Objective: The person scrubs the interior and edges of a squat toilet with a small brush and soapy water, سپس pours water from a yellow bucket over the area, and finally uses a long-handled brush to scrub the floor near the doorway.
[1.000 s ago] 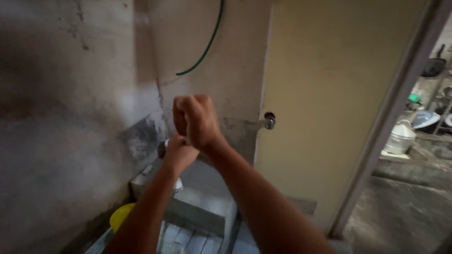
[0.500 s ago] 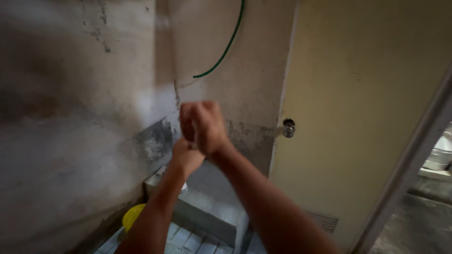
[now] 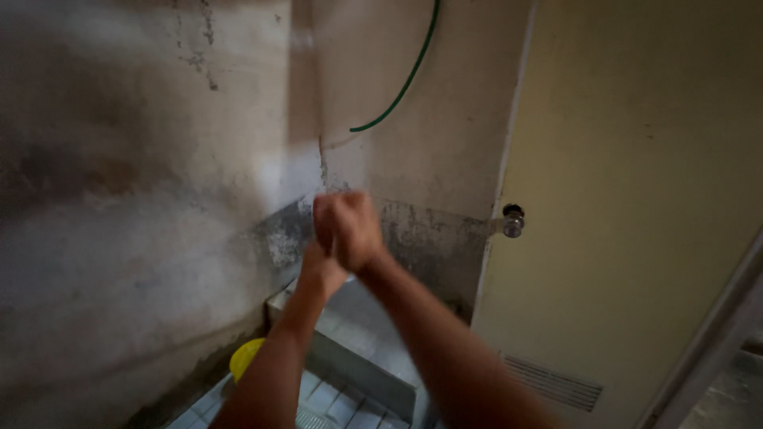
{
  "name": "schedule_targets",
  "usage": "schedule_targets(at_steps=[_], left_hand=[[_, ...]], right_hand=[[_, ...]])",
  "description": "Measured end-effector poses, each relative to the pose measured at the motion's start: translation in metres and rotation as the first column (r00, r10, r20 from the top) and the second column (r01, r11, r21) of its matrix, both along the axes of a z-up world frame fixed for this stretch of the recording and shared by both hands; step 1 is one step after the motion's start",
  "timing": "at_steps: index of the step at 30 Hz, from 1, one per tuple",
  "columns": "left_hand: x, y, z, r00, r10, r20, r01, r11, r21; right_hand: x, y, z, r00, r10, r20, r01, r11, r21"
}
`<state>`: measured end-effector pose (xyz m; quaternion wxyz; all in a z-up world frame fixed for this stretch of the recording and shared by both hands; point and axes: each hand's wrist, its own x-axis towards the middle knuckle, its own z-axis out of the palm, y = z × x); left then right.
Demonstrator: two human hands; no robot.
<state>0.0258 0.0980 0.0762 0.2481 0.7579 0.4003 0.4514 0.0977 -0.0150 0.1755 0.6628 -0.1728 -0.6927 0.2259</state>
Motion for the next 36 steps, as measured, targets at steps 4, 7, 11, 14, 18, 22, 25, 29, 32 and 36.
schedule_targets(at_steps=[4, 7, 11, 14, 18, 22, 25, 29, 32, 36], left_hand=[[-0.004, -0.015, 0.027, 1.0, 0.027, -0.004, -0.027, 0.997, -0.074], [-0.007, 0.003, 0.0, 0.998, 0.022, 0.053, -0.02, 0.999, -0.031], [-0.009, 0.029, -0.053, 0.742, -0.173, 0.648, 0.401, 0.889, -0.221], [-0.006, 0.028, -0.045, 0.922, -0.136, 0.364, 0.203, 0.967, -0.153], [-0.003, -0.007, -0.004, 0.999, 0.036, 0.001, -0.036, 0.993, -0.113], [-0.01, -0.008, -0.011, 1.0, 0.008, 0.007, -0.008, 0.998, -0.067], [-0.016, 0.014, -0.048, 0.997, -0.047, 0.057, 0.046, 0.999, 0.026], [-0.022, 0.012, -0.06, 0.999, -0.043, -0.009, 0.043, 0.999, 0.013], [-0.014, -0.017, -0.012, 0.999, -0.04, -0.024, 0.038, 0.996, -0.077], [0.0, -0.068, 0.045, 0.995, -0.027, -0.092, 0.016, 0.994, -0.11]], right_hand=[[0.002, -0.016, 0.029, 1.0, -0.003, 0.0, 0.003, 0.996, -0.086], [-0.012, -0.001, 0.001, 0.999, -0.02, -0.025, 0.017, 0.997, -0.079], [-0.014, -0.003, -0.053, 0.995, -0.078, 0.063, 0.077, 0.997, 0.024], [-0.007, -0.007, -0.043, 0.999, -0.035, 0.025, 0.036, 0.999, -0.013], [0.014, -0.016, 0.001, 0.995, -0.068, 0.074, 0.075, 0.993, -0.092], [0.005, -0.009, -0.009, 0.997, -0.065, 0.048, 0.067, 0.997, -0.043], [-0.009, -0.005, -0.051, 0.993, -0.103, 0.057, 0.1, 0.994, 0.043], [-0.009, -0.006, -0.056, 0.988, -0.134, 0.075, 0.132, 0.99, 0.04], [0.0, -0.024, -0.015, 0.998, -0.059, 0.015, 0.06, 0.997, -0.048], [0.011, -0.065, 0.048, 0.998, -0.061, 0.008, 0.061, 0.989, -0.137]])
